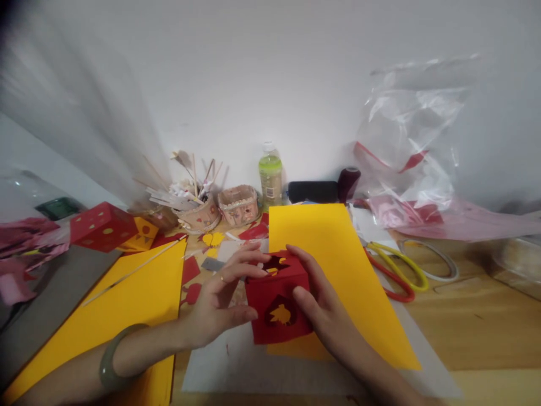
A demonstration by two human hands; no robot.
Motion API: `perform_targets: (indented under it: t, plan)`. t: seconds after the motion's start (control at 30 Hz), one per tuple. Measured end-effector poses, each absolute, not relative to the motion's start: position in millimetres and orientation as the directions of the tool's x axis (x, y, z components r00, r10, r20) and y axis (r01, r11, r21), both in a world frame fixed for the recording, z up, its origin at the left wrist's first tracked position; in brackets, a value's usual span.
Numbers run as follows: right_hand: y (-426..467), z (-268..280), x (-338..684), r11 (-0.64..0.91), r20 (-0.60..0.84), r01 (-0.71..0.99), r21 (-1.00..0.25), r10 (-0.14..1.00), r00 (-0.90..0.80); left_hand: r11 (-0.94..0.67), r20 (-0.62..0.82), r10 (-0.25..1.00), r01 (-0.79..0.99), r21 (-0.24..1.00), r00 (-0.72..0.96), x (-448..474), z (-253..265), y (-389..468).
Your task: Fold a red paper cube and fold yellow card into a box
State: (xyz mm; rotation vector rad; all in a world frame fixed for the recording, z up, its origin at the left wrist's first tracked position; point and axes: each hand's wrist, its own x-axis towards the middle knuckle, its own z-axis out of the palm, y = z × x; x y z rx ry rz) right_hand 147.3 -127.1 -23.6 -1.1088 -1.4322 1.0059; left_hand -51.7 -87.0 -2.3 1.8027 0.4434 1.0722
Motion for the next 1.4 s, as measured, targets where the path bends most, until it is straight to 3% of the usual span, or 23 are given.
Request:
perform_targets:
  t: [0.2,0.47,0.63,0.83,1.07,1.13,1.23,1.33,1.4]
  plan:
    - [-129,-24,146,0.260,0.251,0.152,-0.954,0.965,-0.074,-0.308,0.388,0.759,-0.237,0.921,0.523,-49,0,-89]
    - [-131,-16,142,0.319,0.302,0.217,-0.923,0.947,-0.107,-0.388,0.314,0.769,0.016,0.922,0.557,-52,17,-90]
    - [-132,-15,143,0.324,0.303,0.281,-0.903,0.946,-0.119,-0.284,0.205,0.815,0.066,0.956,0.542,-51,22,-93]
    - [-129,-6,143,0.243,0.216,0.251,-0.937,0.968,-0.132,-0.131,0.058,0.840,0.098,0.987,0.539,-52,23,-89]
    - [-113,22,139,0.142,0.034,0.408,-0.902,0.965,-0.262,-0.168,-0.025,0.829,0.292,0.942,0.558,-52,27,-85]
    - [-109,25,142,0.160,0.076,0.397,-0.904,0.973,-0.219,-0.034,-0.093,0.825,0.213,0.977,0.557,-52,24,-81]
    - [-109,24,150,0.224,0.262,0.343,-0.912,0.962,0.070,0.215,-0.117,0.775,-0.085,0.973,0.622,-52,13,-70]
    - [-119,20,157,0.365,0.439,0.280,-0.888,0.854,0.278,0.306,-0.029,0.782,-0.343,0.888,0.623,-52,-3,-58]
    - [-128,19,156,0.446,0.540,0.344,-0.826,0.802,0.257,0.328,-0.004,0.786,-0.412,0.850,0.618,-52,-11,-52]
